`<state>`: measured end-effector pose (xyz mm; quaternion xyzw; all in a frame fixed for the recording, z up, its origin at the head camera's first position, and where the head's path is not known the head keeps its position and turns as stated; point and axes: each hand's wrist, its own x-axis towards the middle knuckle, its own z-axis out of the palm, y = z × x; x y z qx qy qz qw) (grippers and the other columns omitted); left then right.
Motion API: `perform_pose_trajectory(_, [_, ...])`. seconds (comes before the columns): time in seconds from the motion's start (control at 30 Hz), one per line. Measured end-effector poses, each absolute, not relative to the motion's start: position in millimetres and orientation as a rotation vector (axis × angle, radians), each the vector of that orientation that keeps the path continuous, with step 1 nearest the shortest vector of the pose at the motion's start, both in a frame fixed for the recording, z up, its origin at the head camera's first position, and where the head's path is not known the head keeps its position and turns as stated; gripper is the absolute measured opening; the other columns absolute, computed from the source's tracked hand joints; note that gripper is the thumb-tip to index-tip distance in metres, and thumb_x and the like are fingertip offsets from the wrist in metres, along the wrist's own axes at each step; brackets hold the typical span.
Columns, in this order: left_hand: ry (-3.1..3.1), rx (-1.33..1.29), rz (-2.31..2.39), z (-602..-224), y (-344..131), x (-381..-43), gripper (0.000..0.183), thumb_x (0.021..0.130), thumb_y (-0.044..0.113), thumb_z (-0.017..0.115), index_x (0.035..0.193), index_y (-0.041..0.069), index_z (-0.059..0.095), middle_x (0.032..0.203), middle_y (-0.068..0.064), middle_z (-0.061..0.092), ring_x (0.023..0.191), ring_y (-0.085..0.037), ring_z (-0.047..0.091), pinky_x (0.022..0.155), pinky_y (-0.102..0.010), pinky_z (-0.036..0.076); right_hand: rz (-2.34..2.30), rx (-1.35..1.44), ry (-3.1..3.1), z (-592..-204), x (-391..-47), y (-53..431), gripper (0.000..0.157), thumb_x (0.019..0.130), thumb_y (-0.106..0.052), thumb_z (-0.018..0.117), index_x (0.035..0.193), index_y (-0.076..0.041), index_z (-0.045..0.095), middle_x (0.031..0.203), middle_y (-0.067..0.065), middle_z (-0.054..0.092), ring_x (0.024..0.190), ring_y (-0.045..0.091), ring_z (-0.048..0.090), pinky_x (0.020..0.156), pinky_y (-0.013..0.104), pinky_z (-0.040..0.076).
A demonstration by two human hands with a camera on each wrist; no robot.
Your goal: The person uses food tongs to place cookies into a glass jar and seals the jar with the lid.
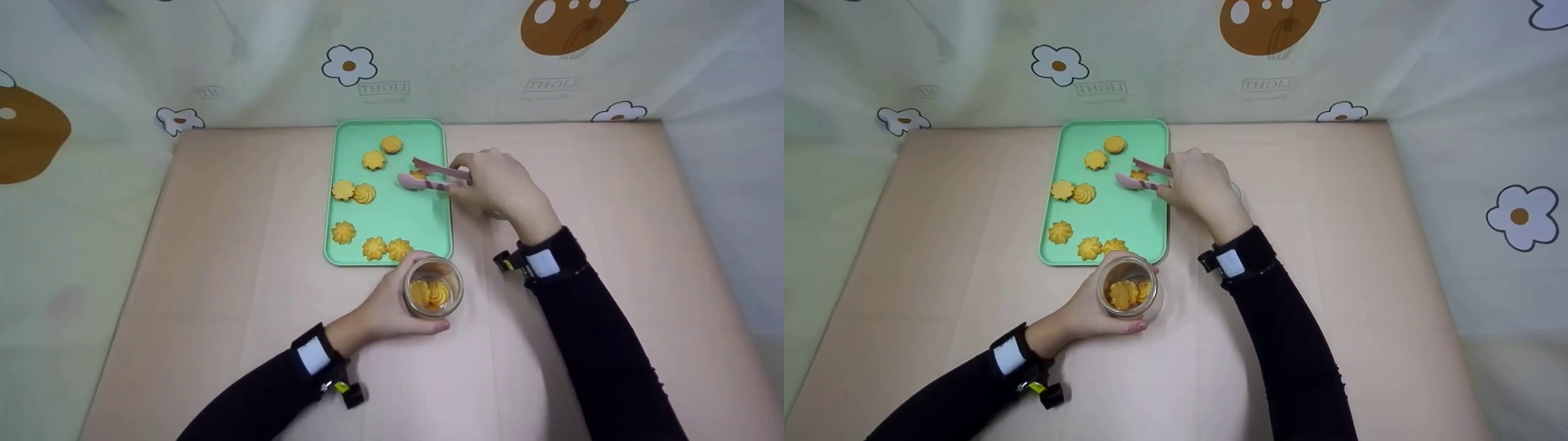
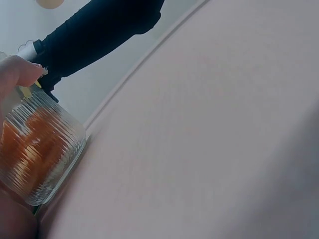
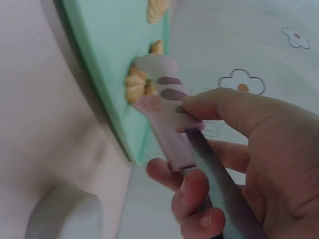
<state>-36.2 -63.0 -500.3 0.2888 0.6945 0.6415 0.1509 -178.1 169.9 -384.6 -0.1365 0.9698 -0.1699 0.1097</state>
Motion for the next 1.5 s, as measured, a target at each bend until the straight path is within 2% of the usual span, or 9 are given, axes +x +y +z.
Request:
perform_pose_trajectory(0.23, [1.988,0.823,1.846,-500,-63,-36,0.093,0.076,0.025,0.1,0.151,0.024,0.046,0.146,0.005,0.064,0.14,-0.02,0.058,0.123,-0.048,0.043,-0.381,-0.462,2.849,-363,-159,173,0.044,0.096,-0.03,0.076,0.133,-0.006,0.076,0.107,0.016,0.076,0.094,0.035,0.066,0.082,0.054,0.057])
perform_pose_trajectory(0.47, [1.985,0.807,1.839,-499,-63,-37,0.093,0.076,0.026,0.1,0.151,0.025,0.046,0.146,0.006,0.064,0.14,-0.019,0.058,0.123,-0.047,0.043,-0.324,-0.448,2.846,-360,-158,170,0.041,0.097,-0.03,0.075,0.13,-0.006,0.077,0.109,0.015,0.077,0.099,0.038,0.069,0.086,0.057,0.059])
perform_pose_trajectory(0.8, [1.984,0.836,1.841,-498,-62,-37,0.09,0.078,0.025,0.099,0.151,0.022,0.046,0.145,0.007,0.065,0.138,-0.019,0.059,0.122,-0.048,0.044,-0.356,-0.471,2.906,-372,-164,169,0.037,0.097,-0.033,0.076,0.121,-0.005,0.08,0.099,0.011,0.075,0.084,0.031,0.065,0.072,0.05,0.057])
perform_pose_trajectory(1.03, [1.988,0.843,1.834,-499,-63,-37,0.092,0.078,0.024,0.1,0.152,0.024,0.045,0.147,0.006,0.064,0.139,-0.018,0.058,0.123,-0.046,0.043,-0.403,-0.511,2.919,-377,-162,175,0.037,0.097,-0.032,0.078,0.123,-0.006,0.08,0.097,0.011,0.076,0.081,0.029,0.065,0.071,0.048,0.057])
perform_pose_trajectory(1.33, [1.984,0.83,1.839,-499,-63,-37,0.092,0.077,0.025,0.1,0.152,0.021,0.046,0.146,0.004,0.064,0.139,-0.02,0.058,0.123,-0.048,0.043,-0.477,-0.494,2.907,-372,-157,182,0.037,0.096,-0.03,0.08,0.125,-0.007,0.08,0.098,0.01,0.076,0.083,0.029,0.063,0.07,0.045,0.053])
perform_pose_trajectory(1.5, [1.985,0.817,1.839,-499,-62,-37,0.091,0.077,0.027,0.1,0.151,0.023,0.046,0.146,0.004,0.064,0.139,-0.02,0.058,0.123,-0.047,0.044,-0.488,-0.491,2.904,-368,-154,186,0.036,0.098,-0.03,0.079,0.125,-0.007,0.08,0.098,0.011,0.076,0.083,0.029,0.063,0.071,0.046,0.052])
